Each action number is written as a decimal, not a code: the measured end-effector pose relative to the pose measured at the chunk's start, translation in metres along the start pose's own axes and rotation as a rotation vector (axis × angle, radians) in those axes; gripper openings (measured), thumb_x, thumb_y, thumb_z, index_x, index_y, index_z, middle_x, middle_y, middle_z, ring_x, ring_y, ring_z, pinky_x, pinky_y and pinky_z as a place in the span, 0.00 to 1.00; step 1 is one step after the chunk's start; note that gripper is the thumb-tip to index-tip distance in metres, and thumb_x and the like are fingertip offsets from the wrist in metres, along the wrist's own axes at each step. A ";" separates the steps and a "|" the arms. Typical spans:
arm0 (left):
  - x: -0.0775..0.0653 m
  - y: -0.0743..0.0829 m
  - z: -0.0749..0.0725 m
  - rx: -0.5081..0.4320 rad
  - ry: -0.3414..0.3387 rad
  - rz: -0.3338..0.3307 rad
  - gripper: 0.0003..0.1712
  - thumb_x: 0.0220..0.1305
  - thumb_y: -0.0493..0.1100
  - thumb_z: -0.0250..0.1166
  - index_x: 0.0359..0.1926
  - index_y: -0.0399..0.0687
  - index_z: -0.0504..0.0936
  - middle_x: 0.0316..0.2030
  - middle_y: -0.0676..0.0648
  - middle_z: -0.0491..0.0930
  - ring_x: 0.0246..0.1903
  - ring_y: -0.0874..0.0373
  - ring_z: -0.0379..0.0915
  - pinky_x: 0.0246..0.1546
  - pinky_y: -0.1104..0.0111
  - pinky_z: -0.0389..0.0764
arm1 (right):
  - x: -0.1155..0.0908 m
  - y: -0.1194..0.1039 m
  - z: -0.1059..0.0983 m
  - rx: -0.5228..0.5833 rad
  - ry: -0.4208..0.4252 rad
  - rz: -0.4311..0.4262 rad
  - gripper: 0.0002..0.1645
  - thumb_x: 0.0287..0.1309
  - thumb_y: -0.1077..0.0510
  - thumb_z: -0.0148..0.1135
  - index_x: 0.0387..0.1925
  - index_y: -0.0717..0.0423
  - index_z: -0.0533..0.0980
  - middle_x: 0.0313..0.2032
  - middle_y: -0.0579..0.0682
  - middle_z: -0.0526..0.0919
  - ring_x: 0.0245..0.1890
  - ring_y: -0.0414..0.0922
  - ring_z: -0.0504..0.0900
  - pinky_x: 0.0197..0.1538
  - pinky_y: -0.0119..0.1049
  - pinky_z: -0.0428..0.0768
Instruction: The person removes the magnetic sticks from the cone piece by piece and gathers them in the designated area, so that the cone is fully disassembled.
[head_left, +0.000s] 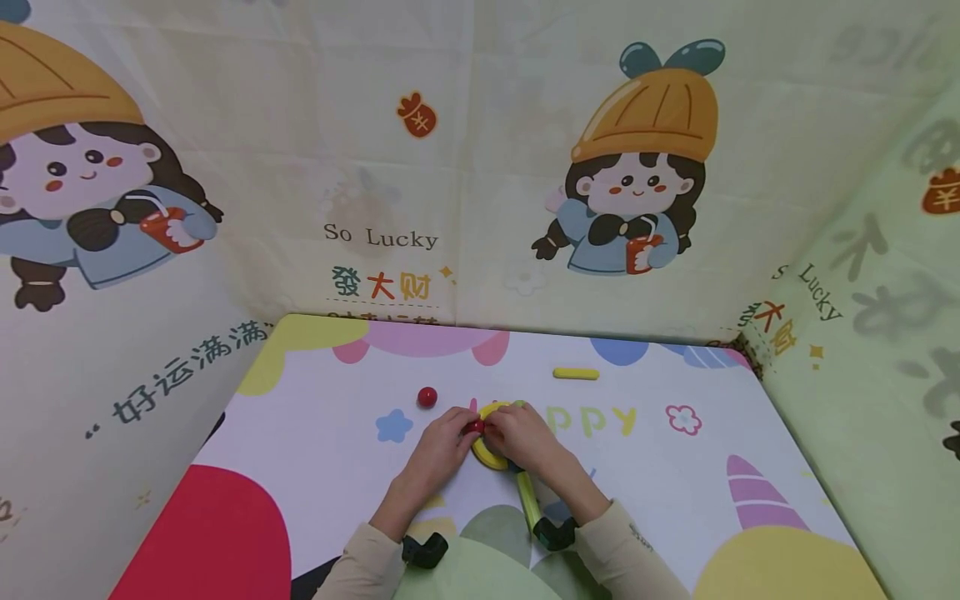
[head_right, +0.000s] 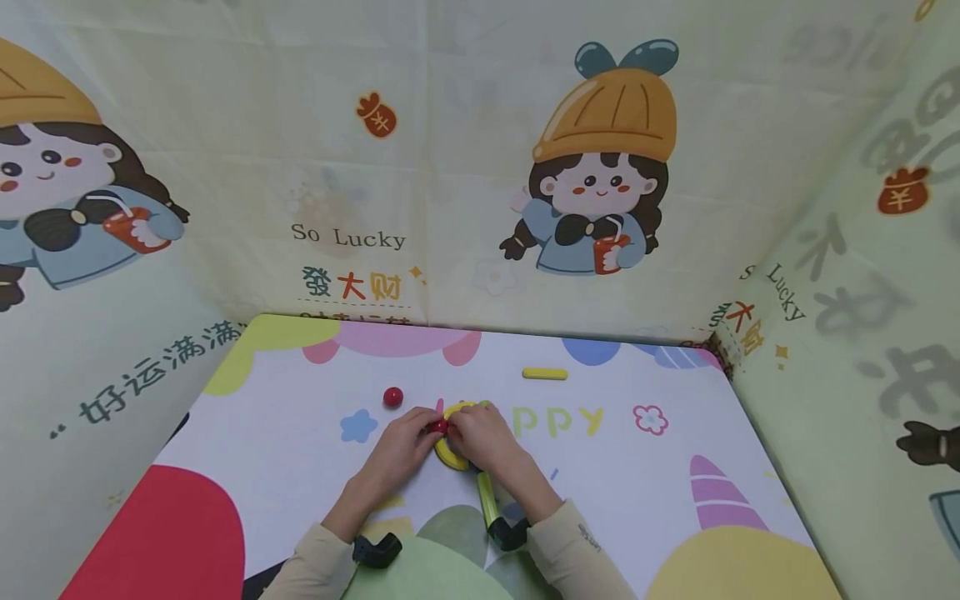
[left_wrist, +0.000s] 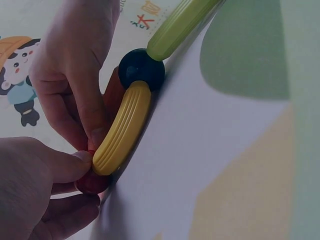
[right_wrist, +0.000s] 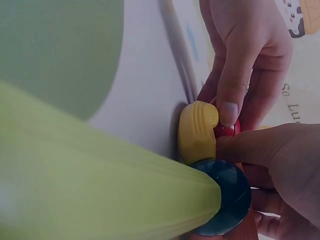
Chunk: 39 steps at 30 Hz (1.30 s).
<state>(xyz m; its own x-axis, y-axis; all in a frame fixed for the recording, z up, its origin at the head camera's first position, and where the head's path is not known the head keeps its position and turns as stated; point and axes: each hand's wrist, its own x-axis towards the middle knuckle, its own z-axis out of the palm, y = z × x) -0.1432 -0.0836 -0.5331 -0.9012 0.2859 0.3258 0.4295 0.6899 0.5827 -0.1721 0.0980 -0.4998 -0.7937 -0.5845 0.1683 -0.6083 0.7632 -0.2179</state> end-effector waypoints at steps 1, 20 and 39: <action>0.000 0.000 0.000 0.000 -0.001 -0.001 0.18 0.66 0.40 0.67 0.56 0.42 0.82 0.50 0.47 0.82 0.49 0.55 0.82 0.53 0.63 0.84 | 0.000 0.000 0.000 0.001 0.001 -0.004 0.09 0.61 0.54 0.69 0.41 0.52 0.86 0.36 0.45 0.89 0.35 0.43 0.83 0.52 0.43 0.82; -0.001 0.003 0.003 -0.013 -0.010 -0.011 0.18 0.67 0.41 0.67 0.57 0.42 0.81 0.52 0.46 0.82 0.51 0.54 0.81 0.54 0.63 0.84 | 0.000 0.005 -0.007 0.016 0.024 -0.069 0.05 0.58 0.60 0.70 0.35 0.56 0.87 0.31 0.46 0.87 0.32 0.42 0.80 0.44 0.35 0.83; -0.002 0.003 0.000 0.013 -0.046 -0.090 0.20 0.68 0.43 0.66 0.59 0.45 0.80 0.54 0.48 0.81 0.53 0.55 0.79 0.56 0.63 0.83 | -0.038 0.036 -0.026 0.119 0.182 0.160 0.12 0.55 0.60 0.74 0.41 0.58 0.85 0.36 0.48 0.79 0.35 0.43 0.77 0.43 0.39 0.84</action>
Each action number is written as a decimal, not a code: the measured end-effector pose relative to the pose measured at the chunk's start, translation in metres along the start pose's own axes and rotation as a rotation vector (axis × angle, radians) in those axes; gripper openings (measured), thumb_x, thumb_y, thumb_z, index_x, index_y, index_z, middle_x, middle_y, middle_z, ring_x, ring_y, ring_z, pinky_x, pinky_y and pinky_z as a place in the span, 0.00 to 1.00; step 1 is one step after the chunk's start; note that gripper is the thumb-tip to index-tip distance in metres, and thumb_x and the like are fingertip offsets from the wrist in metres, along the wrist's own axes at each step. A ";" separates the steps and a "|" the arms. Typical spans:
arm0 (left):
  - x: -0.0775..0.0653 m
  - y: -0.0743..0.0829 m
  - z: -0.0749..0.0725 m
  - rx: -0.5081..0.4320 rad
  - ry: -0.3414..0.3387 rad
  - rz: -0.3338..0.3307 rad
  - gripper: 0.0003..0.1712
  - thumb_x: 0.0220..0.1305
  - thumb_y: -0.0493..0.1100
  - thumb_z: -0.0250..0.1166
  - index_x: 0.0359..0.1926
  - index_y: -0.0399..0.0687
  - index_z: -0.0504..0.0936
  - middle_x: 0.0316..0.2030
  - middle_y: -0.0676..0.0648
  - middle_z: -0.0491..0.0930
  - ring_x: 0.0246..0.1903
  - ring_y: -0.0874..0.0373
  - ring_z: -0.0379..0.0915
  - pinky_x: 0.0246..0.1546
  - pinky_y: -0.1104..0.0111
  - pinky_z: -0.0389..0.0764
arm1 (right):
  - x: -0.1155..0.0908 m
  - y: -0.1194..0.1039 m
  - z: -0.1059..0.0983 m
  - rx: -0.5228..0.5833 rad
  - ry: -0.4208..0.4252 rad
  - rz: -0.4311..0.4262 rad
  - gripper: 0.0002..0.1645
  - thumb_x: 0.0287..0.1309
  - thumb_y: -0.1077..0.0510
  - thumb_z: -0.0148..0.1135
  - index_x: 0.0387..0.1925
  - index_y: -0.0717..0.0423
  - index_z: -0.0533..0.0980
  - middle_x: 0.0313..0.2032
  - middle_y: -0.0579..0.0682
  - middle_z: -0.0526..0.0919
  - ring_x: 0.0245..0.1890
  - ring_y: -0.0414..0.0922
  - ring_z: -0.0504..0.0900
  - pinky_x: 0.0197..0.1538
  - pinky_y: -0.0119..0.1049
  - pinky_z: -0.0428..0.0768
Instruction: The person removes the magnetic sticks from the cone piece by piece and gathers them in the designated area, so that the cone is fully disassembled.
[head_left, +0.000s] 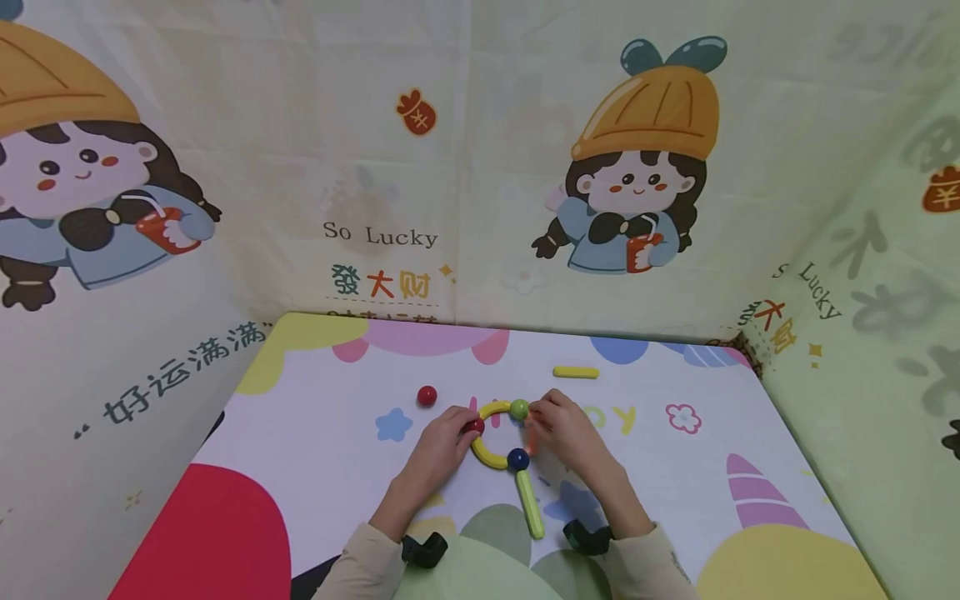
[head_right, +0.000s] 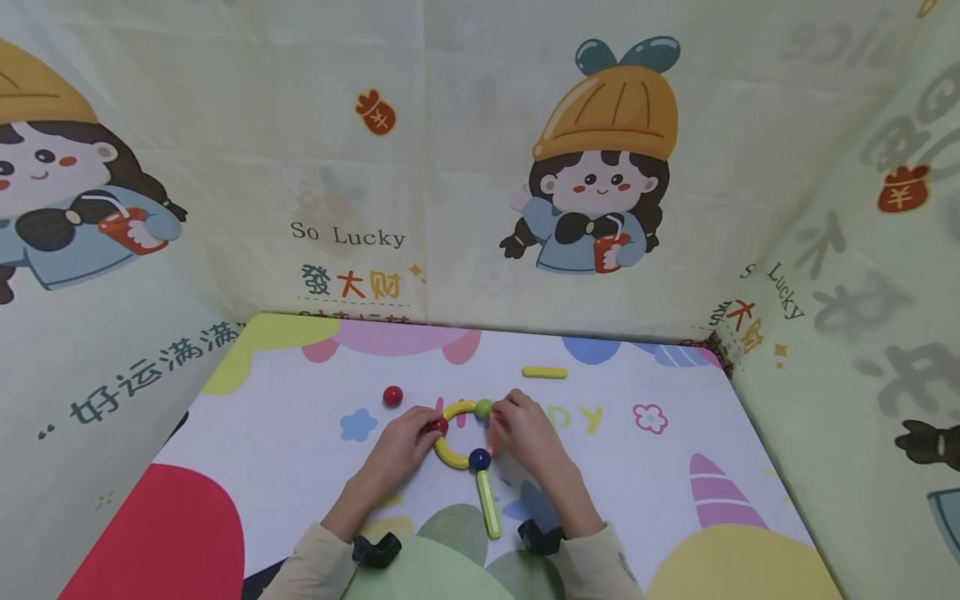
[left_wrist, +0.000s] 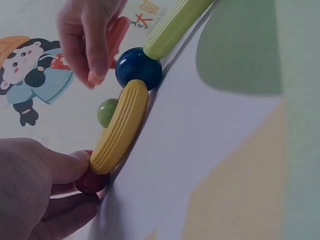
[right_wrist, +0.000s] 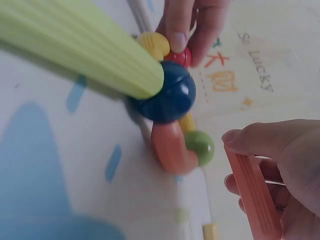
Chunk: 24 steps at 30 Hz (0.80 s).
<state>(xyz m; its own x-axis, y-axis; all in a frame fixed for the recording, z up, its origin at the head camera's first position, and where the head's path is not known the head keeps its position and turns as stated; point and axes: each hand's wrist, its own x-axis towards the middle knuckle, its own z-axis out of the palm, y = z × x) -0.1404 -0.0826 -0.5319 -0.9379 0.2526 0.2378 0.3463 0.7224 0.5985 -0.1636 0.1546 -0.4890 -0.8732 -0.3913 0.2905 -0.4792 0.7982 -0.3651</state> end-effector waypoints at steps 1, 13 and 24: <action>0.000 0.000 0.000 -0.001 0.000 -0.002 0.20 0.68 0.43 0.66 0.59 0.45 0.80 0.54 0.48 0.81 0.53 0.55 0.79 0.56 0.63 0.83 | -0.002 0.003 0.000 -0.005 0.018 -0.003 0.12 0.54 0.60 0.74 0.41 0.59 0.85 0.36 0.49 0.79 0.35 0.43 0.78 0.43 0.40 0.83; -0.001 0.000 0.000 -0.009 -0.010 -0.015 0.21 0.68 0.44 0.66 0.60 0.46 0.80 0.54 0.49 0.81 0.53 0.55 0.79 0.56 0.63 0.83 | -0.022 0.020 0.006 -0.029 -0.015 0.085 0.11 0.56 0.60 0.73 0.42 0.58 0.86 0.36 0.48 0.80 0.38 0.42 0.77 0.46 0.41 0.83; -0.001 0.001 0.000 -0.007 -0.008 -0.010 0.21 0.68 0.44 0.66 0.60 0.45 0.80 0.54 0.48 0.81 0.53 0.55 0.79 0.55 0.63 0.83 | -0.030 0.027 0.014 0.005 -0.049 0.112 0.09 0.57 0.61 0.72 0.41 0.57 0.86 0.34 0.46 0.79 0.36 0.40 0.73 0.43 0.39 0.80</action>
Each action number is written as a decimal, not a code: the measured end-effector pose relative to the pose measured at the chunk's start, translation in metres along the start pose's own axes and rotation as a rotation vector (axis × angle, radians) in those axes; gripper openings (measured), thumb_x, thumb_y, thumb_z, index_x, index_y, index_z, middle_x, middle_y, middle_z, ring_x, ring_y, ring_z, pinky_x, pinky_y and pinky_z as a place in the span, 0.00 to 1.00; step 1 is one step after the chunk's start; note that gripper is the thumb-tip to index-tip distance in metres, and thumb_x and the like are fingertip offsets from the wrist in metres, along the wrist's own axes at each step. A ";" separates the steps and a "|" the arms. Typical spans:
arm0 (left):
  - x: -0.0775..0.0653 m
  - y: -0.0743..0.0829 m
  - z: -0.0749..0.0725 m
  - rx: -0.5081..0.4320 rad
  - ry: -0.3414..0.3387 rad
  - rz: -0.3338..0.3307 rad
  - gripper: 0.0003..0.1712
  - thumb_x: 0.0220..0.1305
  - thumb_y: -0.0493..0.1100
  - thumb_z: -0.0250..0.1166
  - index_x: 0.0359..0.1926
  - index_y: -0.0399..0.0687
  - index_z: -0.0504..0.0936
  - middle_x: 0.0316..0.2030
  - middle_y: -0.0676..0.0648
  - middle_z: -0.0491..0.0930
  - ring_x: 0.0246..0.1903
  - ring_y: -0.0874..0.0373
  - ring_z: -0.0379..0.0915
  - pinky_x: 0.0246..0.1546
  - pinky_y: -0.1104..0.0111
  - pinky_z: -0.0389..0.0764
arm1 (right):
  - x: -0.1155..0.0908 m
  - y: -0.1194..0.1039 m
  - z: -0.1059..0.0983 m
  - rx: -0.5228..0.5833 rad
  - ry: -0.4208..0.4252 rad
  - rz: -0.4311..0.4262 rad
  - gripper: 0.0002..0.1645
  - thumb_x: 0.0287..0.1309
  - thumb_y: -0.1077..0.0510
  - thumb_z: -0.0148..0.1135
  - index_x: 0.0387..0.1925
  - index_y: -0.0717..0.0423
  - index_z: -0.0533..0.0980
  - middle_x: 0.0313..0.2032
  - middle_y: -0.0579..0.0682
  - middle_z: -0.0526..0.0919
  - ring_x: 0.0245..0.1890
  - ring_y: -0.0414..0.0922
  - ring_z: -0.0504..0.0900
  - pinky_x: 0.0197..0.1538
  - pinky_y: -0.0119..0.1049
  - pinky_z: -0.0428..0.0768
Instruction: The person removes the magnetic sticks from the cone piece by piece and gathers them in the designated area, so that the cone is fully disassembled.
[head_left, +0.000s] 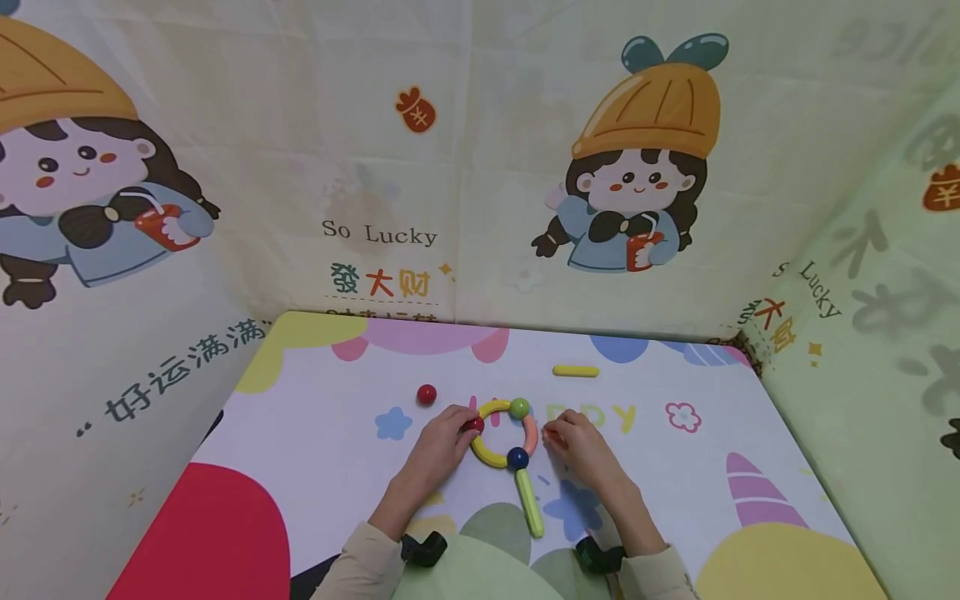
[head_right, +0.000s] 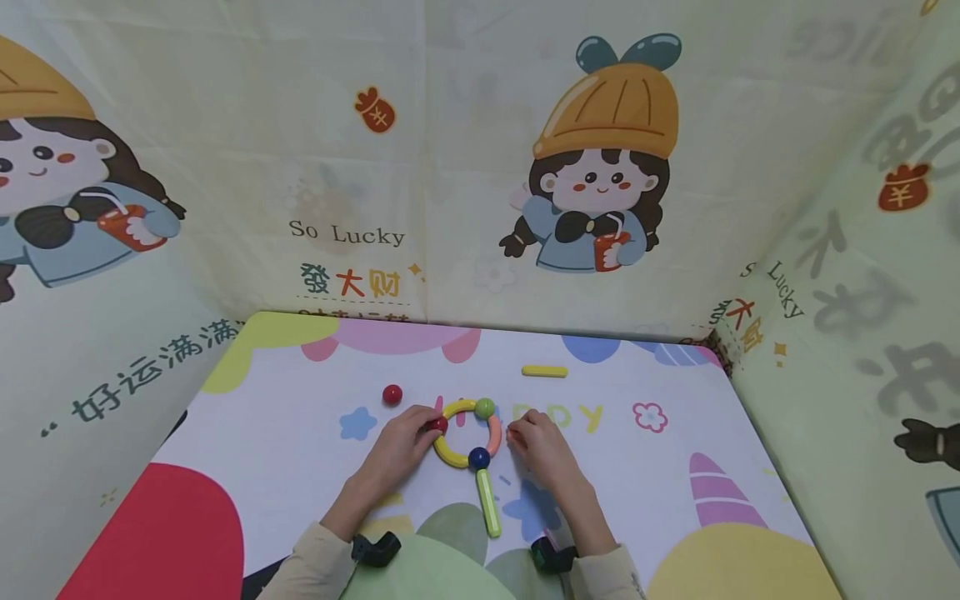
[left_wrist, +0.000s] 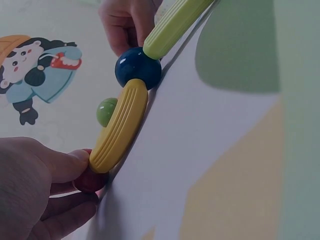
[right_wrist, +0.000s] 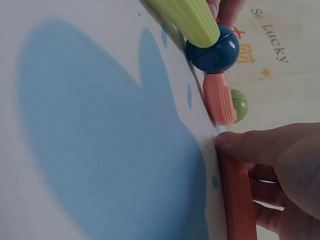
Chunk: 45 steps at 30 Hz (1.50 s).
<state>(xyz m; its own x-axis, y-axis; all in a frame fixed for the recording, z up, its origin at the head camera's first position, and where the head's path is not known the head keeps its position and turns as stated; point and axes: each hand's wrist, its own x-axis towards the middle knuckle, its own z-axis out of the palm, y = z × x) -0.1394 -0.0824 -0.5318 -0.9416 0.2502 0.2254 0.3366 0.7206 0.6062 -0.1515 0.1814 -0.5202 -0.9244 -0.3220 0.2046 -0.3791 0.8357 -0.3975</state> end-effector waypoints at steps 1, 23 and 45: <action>0.000 0.000 0.000 0.001 0.002 0.003 0.21 0.68 0.44 0.66 0.59 0.45 0.80 0.54 0.48 0.81 0.52 0.55 0.79 0.55 0.63 0.83 | 0.000 0.000 0.000 0.005 -0.006 0.007 0.09 0.57 0.61 0.72 0.41 0.57 0.86 0.34 0.46 0.78 0.36 0.41 0.73 0.44 0.39 0.80; 0.000 -0.002 -0.001 -0.006 0.003 0.002 0.21 0.67 0.44 0.66 0.60 0.47 0.80 0.54 0.49 0.81 0.53 0.55 0.79 0.55 0.63 0.83 | -0.016 0.008 -0.009 -0.061 0.069 -0.009 0.13 0.50 0.62 0.77 0.39 0.57 0.86 0.33 0.47 0.79 0.35 0.41 0.75 0.42 0.38 0.83; 0.000 -0.001 -0.002 -0.008 -0.003 -0.001 0.20 0.68 0.43 0.66 0.60 0.45 0.80 0.54 0.48 0.81 0.53 0.54 0.79 0.56 0.62 0.82 | 0.034 0.053 -0.018 -0.180 0.191 -0.192 0.12 0.49 0.66 0.76 0.39 0.62 0.86 0.33 0.54 0.82 0.34 0.50 0.80 0.42 0.44 0.84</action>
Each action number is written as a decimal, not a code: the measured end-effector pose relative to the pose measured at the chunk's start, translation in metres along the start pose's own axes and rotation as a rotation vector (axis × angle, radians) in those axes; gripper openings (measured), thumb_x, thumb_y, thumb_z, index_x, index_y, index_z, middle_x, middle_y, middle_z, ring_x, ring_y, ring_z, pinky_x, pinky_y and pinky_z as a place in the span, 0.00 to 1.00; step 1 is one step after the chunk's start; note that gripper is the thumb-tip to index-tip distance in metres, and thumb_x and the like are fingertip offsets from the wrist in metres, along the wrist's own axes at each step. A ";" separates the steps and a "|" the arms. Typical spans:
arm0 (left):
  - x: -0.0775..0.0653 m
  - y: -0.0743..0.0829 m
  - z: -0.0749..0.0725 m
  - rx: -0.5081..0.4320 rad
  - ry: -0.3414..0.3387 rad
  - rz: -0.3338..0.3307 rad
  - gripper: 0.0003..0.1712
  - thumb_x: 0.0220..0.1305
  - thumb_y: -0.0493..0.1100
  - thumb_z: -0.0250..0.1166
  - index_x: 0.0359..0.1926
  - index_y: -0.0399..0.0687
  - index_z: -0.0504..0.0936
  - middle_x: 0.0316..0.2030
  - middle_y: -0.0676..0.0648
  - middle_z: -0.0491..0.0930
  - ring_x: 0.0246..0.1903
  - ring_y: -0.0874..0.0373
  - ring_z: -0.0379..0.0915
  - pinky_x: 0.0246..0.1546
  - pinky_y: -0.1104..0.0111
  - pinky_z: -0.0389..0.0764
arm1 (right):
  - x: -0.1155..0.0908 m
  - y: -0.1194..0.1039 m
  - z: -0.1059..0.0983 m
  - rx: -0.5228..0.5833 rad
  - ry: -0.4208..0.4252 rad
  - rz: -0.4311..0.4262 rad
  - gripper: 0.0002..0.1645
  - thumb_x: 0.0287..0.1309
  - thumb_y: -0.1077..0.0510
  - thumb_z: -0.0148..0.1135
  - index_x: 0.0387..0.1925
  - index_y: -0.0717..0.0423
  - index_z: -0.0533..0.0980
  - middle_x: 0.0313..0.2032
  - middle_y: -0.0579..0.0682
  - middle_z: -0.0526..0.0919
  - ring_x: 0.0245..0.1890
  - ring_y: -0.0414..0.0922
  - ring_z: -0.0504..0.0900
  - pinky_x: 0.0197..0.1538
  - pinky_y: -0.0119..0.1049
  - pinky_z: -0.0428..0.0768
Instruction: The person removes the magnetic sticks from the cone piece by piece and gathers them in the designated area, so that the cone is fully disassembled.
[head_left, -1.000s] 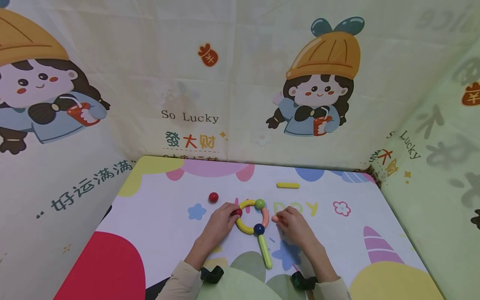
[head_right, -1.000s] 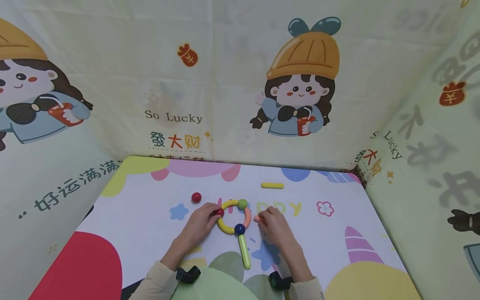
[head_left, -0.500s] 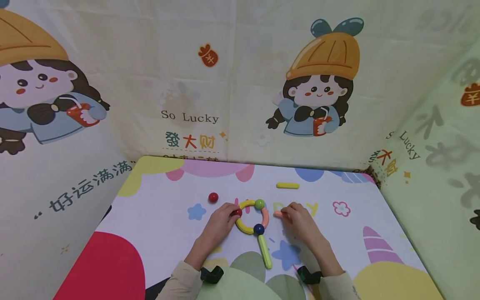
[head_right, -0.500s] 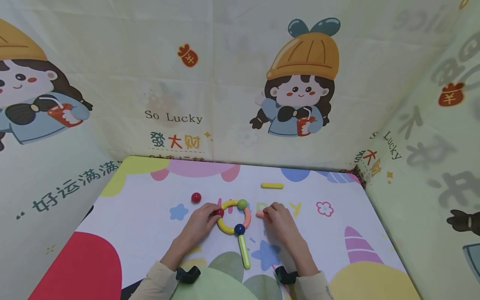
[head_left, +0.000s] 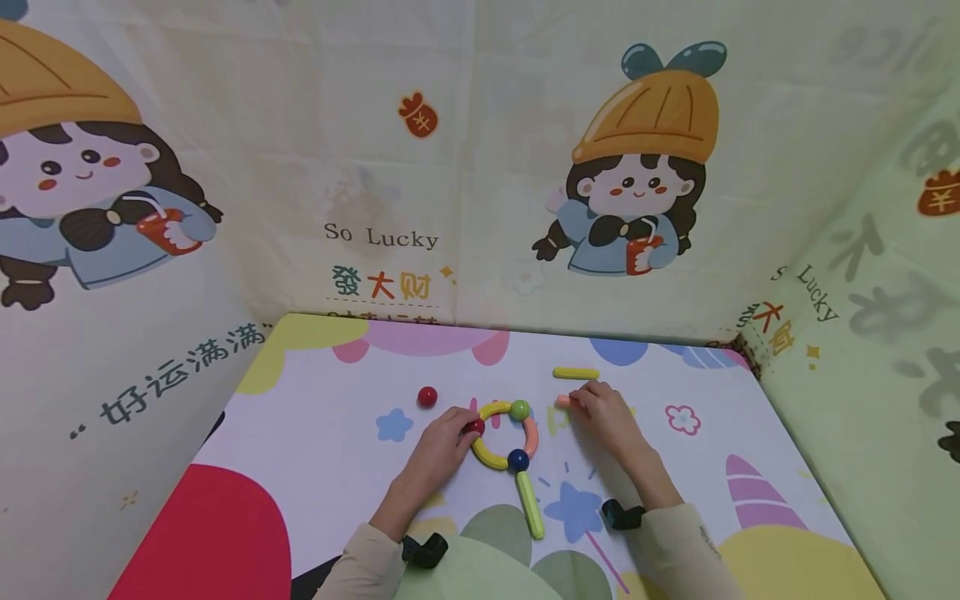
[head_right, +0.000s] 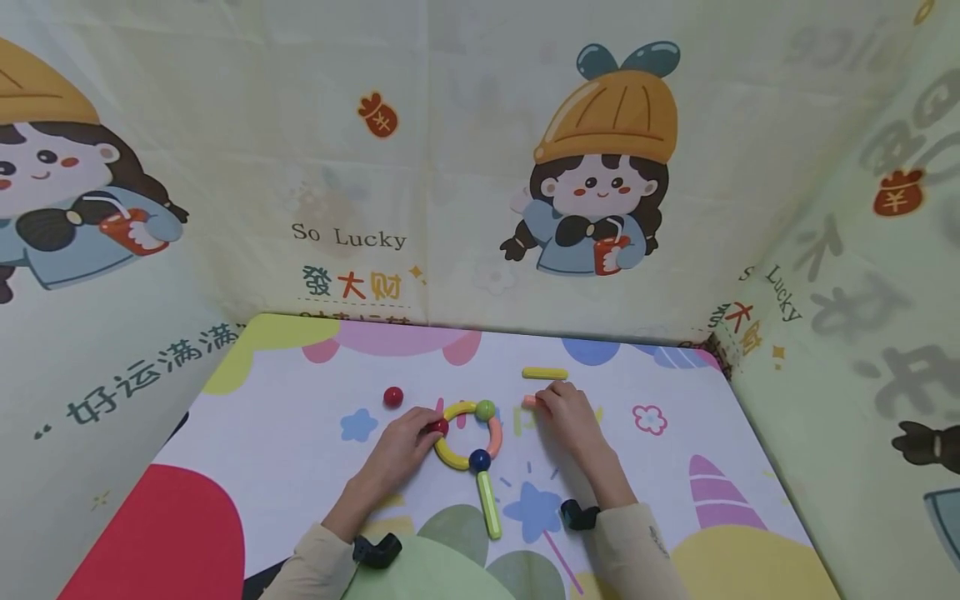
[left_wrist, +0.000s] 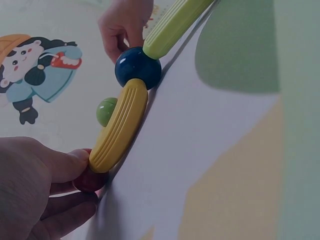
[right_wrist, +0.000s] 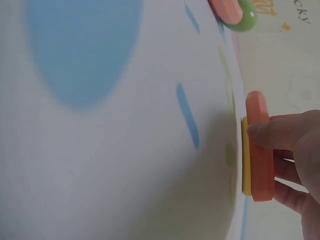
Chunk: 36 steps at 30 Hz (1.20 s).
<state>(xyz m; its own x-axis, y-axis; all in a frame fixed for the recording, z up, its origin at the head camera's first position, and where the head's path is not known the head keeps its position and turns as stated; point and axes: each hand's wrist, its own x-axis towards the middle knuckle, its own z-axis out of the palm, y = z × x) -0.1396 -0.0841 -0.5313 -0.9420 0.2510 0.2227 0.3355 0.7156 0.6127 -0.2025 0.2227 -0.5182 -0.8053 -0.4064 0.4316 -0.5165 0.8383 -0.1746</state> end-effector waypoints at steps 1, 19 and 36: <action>0.000 0.000 0.000 -0.001 -0.001 -0.001 0.20 0.68 0.43 0.66 0.60 0.45 0.80 0.54 0.48 0.81 0.53 0.54 0.79 0.56 0.62 0.82 | 0.002 0.002 0.001 -0.005 0.001 0.002 0.12 0.50 0.65 0.76 0.39 0.62 0.86 0.33 0.54 0.82 0.34 0.50 0.80 0.42 0.44 0.84; -0.001 -0.001 0.001 -0.014 -0.009 -0.002 0.21 0.68 0.43 0.66 0.60 0.45 0.80 0.55 0.48 0.81 0.53 0.54 0.79 0.55 0.63 0.83 | 0.030 0.015 0.009 -0.097 -0.112 0.074 0.14 0.60 0.53 0.70 0.41 0.59 0.86 0.35 0.54 0.82 0.36 0.52 0.79 0.45 0.49 0.82; -0.002 -0.001 0.000 -0.012 -0.004 -0.008 0.21 0.68 0.44 0.66 0.61 0.46 0.79 0.55 0.49 0.80 0.54 0.54 0.79 0.55 0.63 0.83 | 0.032 0.020 0.015 -0.103 -0.051 0.018 0.09 0.59 0.58 0.71 0.39 0.58 0.86 0.35 0.54 0.82 0.36 0.52 0.78 0.44 0.49 0.82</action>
<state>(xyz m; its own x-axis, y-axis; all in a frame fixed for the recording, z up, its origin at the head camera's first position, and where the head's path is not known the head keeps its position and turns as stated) -0.1384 -0.0848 -0.5325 -0.9446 0.2481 0.2150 0.3283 0.7094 0.6236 -0.2432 0.2208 -0.5213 -0.8294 -0.4063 0.3834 -0.4712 0.8775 -0.0895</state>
